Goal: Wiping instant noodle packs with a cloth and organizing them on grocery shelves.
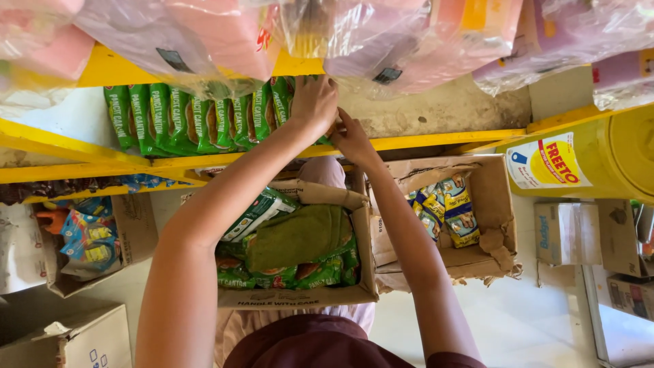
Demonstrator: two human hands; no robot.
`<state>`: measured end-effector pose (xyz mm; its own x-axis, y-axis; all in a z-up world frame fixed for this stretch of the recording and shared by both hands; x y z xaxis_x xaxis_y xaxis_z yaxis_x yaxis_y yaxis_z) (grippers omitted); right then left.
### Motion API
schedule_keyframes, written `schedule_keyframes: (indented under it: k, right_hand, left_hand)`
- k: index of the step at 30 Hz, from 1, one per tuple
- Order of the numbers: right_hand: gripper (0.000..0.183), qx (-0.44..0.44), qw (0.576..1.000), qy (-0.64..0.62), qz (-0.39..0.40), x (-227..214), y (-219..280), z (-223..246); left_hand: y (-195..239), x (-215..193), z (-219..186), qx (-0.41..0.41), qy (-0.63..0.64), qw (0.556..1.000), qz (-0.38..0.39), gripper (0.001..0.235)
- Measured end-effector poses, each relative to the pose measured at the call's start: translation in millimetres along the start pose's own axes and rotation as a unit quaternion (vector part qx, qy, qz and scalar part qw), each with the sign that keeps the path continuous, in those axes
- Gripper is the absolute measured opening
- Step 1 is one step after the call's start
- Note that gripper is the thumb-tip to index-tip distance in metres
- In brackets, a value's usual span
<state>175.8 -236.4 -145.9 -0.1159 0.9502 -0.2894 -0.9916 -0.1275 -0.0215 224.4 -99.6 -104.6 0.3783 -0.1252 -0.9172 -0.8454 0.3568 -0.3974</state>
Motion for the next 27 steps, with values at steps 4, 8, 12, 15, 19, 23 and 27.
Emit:
schedule_keyframes:
  k: [4,8,12,15,19,23,27]
  right_hand:
    - [0.07,0.005,0.975,0.206,-0.085,6,29,10]
    - [0.067,-0.066,0.961,0.236,-0.127,8,41,9]
    - [0.073,-0.038,0.964,0.24,-0.107,4,46,8]
    - [0.071,0.031,0.983,0.151,-0.099,-6,55,25]
    - [0.072,0.129,0.982,0.127,-0.059,-12,59,31]
    - [0.064,0.072,0.987,0.131,-0.065,-13,64,25]
    - [0.047,-0.07,0.979,0.145,-0.121,-5,62,-8]
  left_hand:
    - [-6,-8,-5,-0.027,0.025,0.998,0.049,0.038]
    - [-8,4,-9,-0.023,-0.002,1.0,0.01,0.017]
    - [-8,-3,-12,-0.018,-0.02,0.999,0.025,0.023]
    - [-6,2,-11,-0.018,-0.026,0.999,0.023,0.034]
    - [-7,10,-11,-0.031,-0.063,0.997,0.033,0.056]
    - [-7,-1,-13,-0.026,-0.064,0.997,-0.017,0.062]
    - [-7,0,-12,-0.029,-0.061,0.997,-0.024,0.052]
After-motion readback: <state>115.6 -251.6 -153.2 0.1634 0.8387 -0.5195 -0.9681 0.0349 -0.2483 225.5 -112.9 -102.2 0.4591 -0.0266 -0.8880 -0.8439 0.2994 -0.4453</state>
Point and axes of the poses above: each hand's wrist, its own y-axis away from the middle knuckle, its own x-axis out of the palm, z = x × y, the point moved 1 cm from there along -y, towards the middle knuckle, and after that the axes turned 14 degrees about -z, right-handed, at the moved point
